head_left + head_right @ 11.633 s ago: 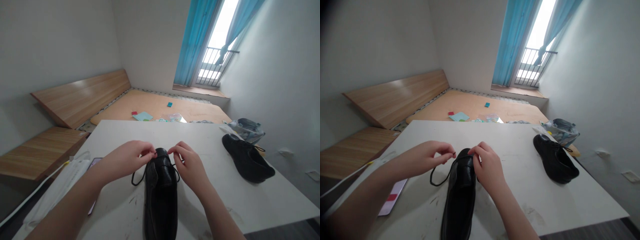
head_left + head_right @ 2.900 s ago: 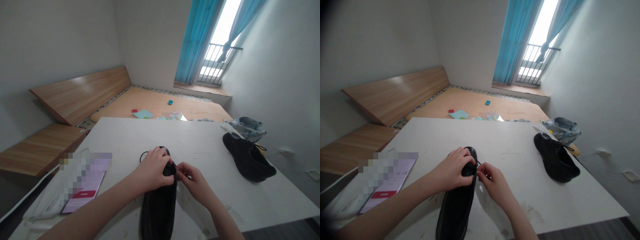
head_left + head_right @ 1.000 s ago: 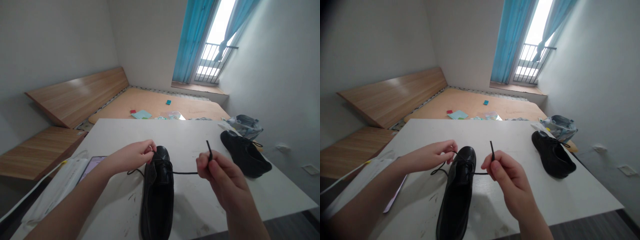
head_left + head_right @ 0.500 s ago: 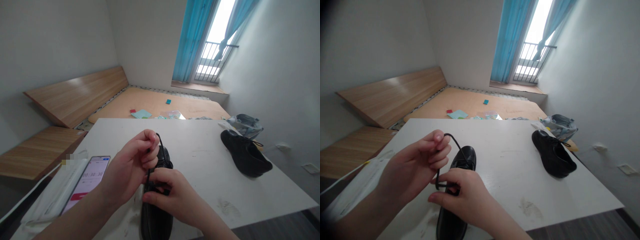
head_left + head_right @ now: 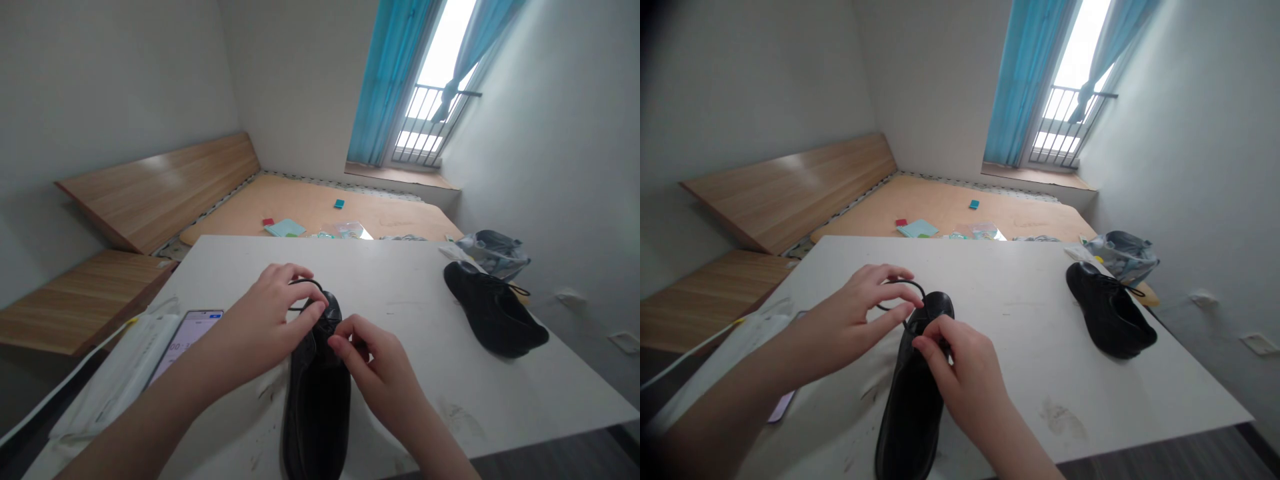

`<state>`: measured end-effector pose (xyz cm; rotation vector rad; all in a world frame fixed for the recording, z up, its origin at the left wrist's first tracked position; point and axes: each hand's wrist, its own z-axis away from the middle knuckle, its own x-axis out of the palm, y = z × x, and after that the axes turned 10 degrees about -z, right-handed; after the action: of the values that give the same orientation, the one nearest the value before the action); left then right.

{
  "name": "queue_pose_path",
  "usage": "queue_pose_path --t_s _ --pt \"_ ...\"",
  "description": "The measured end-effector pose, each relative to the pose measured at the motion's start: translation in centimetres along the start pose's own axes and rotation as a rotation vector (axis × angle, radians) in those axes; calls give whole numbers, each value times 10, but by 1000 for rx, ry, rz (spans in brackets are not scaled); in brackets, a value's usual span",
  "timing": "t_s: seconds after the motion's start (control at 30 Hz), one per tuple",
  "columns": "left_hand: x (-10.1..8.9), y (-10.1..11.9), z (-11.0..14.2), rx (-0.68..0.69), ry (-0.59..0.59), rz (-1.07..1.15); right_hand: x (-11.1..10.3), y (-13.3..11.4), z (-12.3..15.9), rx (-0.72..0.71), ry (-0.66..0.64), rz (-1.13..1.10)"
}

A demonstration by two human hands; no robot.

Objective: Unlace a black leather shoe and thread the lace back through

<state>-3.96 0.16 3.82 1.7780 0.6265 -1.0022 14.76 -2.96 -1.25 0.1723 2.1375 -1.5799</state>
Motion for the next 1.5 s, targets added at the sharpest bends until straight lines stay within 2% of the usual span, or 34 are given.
queue_pose_path --t_s 0.1,0.2,0.33,0.47,0.57,0.67,0.83,0.97,1.17,1.27,1.37,1.5 --pt "6 -1 3 73 -12 -233 3 -1 -6 -115 70 202" --pt "8 -2 4 141 -114 -234 4 -2 -11 -195 117 350" --pt "3 -5 2 123 -183 -261 3 -2 -15 -268 137 506" --pt "0 -11 2 36 -340 -397 1 0 -17 -248 167 657" --pt "5 -13 1 -14 -421 -569 1 2 -17 -199 35 624" --pt "11 -10 -3 -9 -458 -622 6 5 -16 -161 -136 582" --pt "20 -9 -7 18 -480 -654 15 8 -18 -81 -205 621" --pt "28 -14 -8 83 -442 -622 21 10 -21 -36 -186 638" --pt "33 -19 -5 28 -416 -583 30 13 -22 -26 -108 630" --pt "28 -17 -5 56 -350 -473 23 10 -22 -61 12 476" --pt "18 -9 -6 135 -258 -252 10 3 -20 -106 125 232" --pt "6 4 -3 108 -258 13 -4 -8 -13 -129 153 -3"
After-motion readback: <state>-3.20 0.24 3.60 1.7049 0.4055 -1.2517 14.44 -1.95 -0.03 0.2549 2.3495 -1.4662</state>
